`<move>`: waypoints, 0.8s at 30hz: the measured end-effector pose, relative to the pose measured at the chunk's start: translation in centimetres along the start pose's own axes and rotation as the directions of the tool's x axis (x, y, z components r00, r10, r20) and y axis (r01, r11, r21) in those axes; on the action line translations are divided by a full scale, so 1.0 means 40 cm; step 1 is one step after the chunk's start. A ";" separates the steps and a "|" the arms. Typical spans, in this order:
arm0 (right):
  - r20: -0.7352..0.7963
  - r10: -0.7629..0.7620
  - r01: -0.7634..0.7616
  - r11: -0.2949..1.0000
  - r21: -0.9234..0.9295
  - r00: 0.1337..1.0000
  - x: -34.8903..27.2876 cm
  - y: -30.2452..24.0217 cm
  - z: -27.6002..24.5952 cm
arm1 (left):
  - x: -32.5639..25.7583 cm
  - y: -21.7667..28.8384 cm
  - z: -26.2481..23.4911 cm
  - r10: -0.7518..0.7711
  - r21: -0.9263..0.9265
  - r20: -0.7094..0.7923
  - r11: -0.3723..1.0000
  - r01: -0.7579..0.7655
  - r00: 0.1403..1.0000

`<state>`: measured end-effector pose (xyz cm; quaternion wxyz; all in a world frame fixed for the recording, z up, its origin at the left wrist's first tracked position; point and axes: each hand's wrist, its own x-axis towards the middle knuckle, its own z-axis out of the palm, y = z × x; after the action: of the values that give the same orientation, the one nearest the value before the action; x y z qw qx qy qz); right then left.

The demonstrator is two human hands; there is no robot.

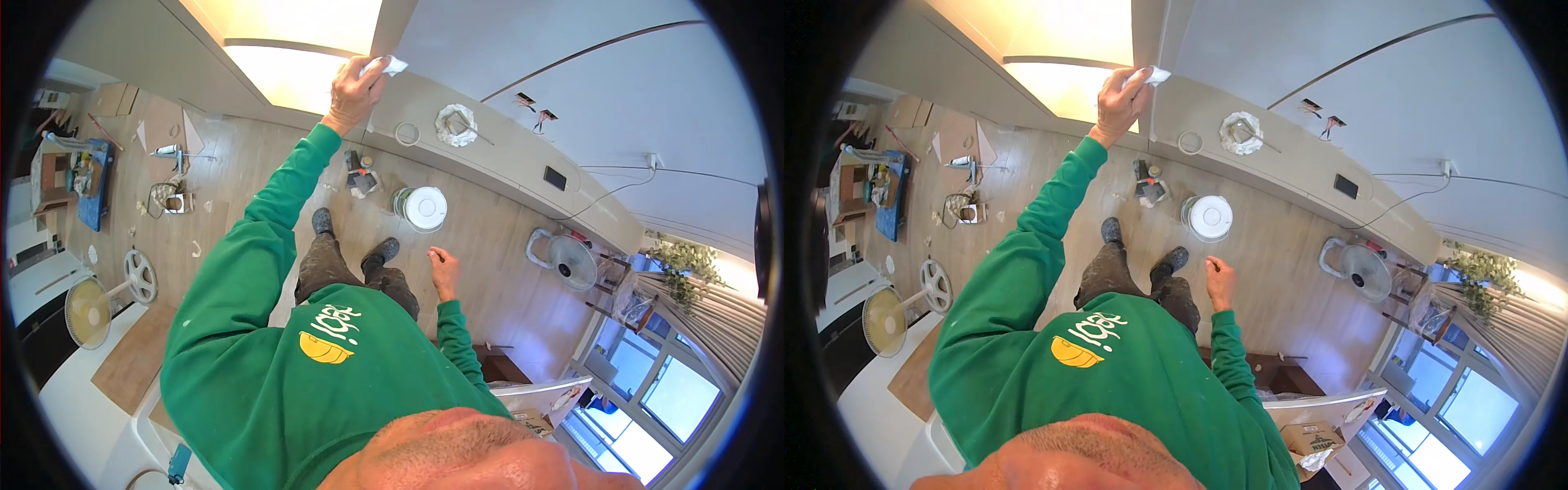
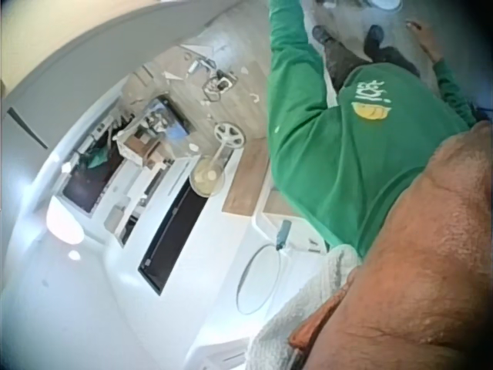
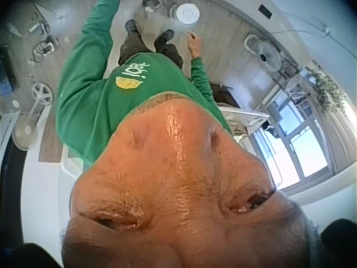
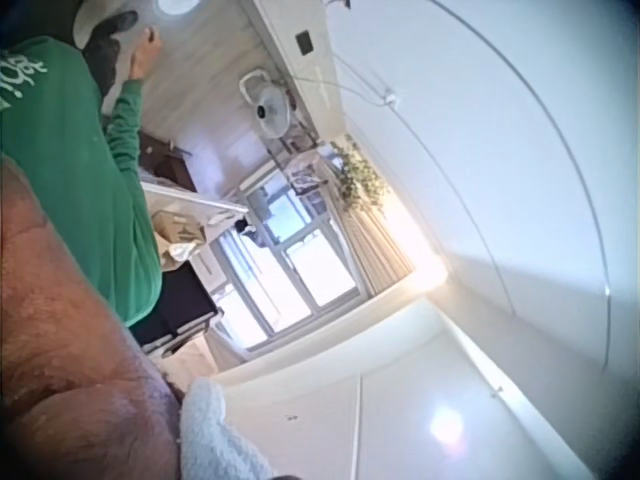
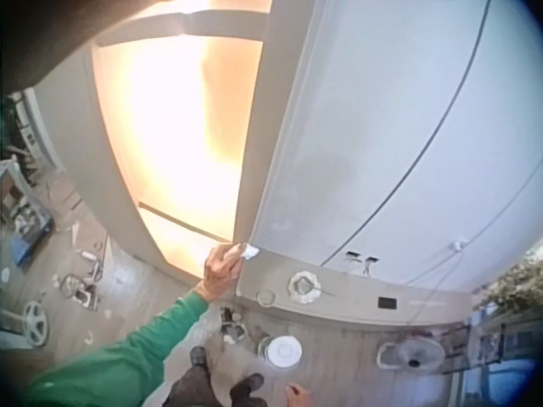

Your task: The person applies liquid from a small container to the edge of a lit shelf unit using a brush and then wipes the interior surfaces and edges of the shelf with a white cloth.

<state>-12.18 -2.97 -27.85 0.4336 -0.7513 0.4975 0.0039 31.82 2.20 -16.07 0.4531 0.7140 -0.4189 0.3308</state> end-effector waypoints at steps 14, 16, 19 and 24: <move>-0.011 -0.007 0.007 1.000 0.030 1.000 -0.001 0.036 0.021 | 0.046 -0.014 -0.003 0.145 0.037 0.017 0.989 -0.145 0.989; -0.014 -0.004 0.005 0.999 0.042 1.000 0.000 0.029 0.025 | 0.092 0.008 -0.011 0.155 0.032 -0.017 0.987 -0.155 0.988; -0.011 0.002 -0.001 0.999 0.045 1.000 -0.006 0.042 0.028 | 0.189 0.044 -0.026 0.171 0.007 -0.091 0.985 -0.171 0.981; -0.015 0.020 -0.018 0.995 0.095 1.000 0.010 0.062 0.039 | 0.076 0.003 0.007 0.177 0.034 -0.011 0.984 -0.177 0.984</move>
<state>-13.17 -2.55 -30.60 0.4646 -0.7252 0.5077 -0.0216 33.04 1.00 -13.53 0.4130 0.6789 -0.4721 0.3816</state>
